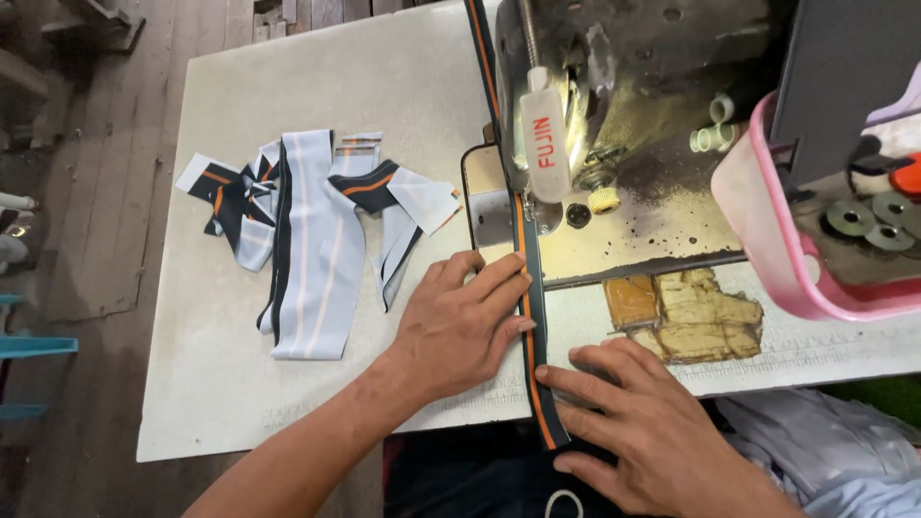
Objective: Aligning and sewing fabric strips using an industrial sewing machine
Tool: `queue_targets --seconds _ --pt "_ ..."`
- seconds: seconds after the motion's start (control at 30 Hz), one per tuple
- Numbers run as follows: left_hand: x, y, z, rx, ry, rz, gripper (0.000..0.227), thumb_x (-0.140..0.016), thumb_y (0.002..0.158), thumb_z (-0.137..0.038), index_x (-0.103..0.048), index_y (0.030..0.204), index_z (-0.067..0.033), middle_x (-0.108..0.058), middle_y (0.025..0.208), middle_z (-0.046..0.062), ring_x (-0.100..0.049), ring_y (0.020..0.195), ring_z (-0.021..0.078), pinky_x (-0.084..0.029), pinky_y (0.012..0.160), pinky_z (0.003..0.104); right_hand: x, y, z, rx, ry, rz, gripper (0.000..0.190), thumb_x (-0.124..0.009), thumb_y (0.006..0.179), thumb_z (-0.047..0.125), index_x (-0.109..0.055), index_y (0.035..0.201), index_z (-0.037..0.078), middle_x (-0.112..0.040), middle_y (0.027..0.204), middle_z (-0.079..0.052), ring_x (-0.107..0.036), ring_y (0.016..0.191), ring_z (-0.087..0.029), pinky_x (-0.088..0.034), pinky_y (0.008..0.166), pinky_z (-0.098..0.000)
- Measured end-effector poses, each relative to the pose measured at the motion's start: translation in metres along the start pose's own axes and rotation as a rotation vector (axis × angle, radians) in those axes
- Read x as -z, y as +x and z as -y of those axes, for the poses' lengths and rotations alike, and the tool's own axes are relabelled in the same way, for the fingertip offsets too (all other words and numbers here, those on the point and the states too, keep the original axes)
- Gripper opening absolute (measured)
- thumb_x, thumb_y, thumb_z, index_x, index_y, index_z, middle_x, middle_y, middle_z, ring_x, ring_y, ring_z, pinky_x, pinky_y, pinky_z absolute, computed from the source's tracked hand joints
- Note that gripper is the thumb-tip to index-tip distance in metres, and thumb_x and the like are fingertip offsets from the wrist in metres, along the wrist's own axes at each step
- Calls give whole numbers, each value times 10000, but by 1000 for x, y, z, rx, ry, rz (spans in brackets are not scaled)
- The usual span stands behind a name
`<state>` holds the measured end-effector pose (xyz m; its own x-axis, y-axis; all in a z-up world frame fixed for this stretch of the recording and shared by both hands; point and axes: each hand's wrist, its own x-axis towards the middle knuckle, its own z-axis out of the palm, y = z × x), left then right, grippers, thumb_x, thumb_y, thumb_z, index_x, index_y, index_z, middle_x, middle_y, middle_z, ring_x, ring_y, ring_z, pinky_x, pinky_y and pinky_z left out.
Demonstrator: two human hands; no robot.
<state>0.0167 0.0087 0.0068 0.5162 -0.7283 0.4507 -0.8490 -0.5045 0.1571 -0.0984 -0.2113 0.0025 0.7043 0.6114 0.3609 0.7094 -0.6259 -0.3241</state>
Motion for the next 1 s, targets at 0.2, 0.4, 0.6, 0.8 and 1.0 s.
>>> queue_targets --seconds 0.2,0.4,0.6,0.8,1.0 --pt "-2 6 7 -9 29 0 332 -504 1013 -348 -648 1170 -92 -639 1304 46 -549 973 322 -443 751 442 0 2 -7 -2 22 21 397 -753 892 497 -714 939 105 -651 1324 -73 -554 1150 -362 -412 934 -561" --pt "-11 17 24 -4 57 49 404 -438 1017 -373 -662 1215 -102 -638 1348 57 -536 976 333 -457 761 467 6 14 -17 8 -2 9 428 -747 874 513 -661 878 94 -653 1295 -69 -546 1138 -377 -415 917 -559" --pt "-17 29 40 24 84 95 373 -461 1004 -340 -658 1234 -123 -624 1360 27 -516 978 317 -471 749 451 4 21 -33 -13 -26 31 563 -646 889 627 -724 1049 94 -639 1344 -87 -524 1202 -399 -357 991 -617" --pt "-23 35 54 2 107 4 302 -498 1004 -338 -669 1173 -155 -646 1287 -33 -505 960 292 -451 817 438 2 29 -40 -57 -47 19 568 -694 848 635 -748 1004 91 -648 1353 -71 -521 1253 -367 -344 1009 -609" --pt "-29 37 61 82 65 46 349 -466 1008 -361 -665 1224 -173 -628 1330 -46 -511 1016 288 -423 888 463 3 36 -41 -87 -63 2 562 -730 819 594 -750 1059 86 -664 1335 -37 -518 1263 -346 -336 1027 -596"
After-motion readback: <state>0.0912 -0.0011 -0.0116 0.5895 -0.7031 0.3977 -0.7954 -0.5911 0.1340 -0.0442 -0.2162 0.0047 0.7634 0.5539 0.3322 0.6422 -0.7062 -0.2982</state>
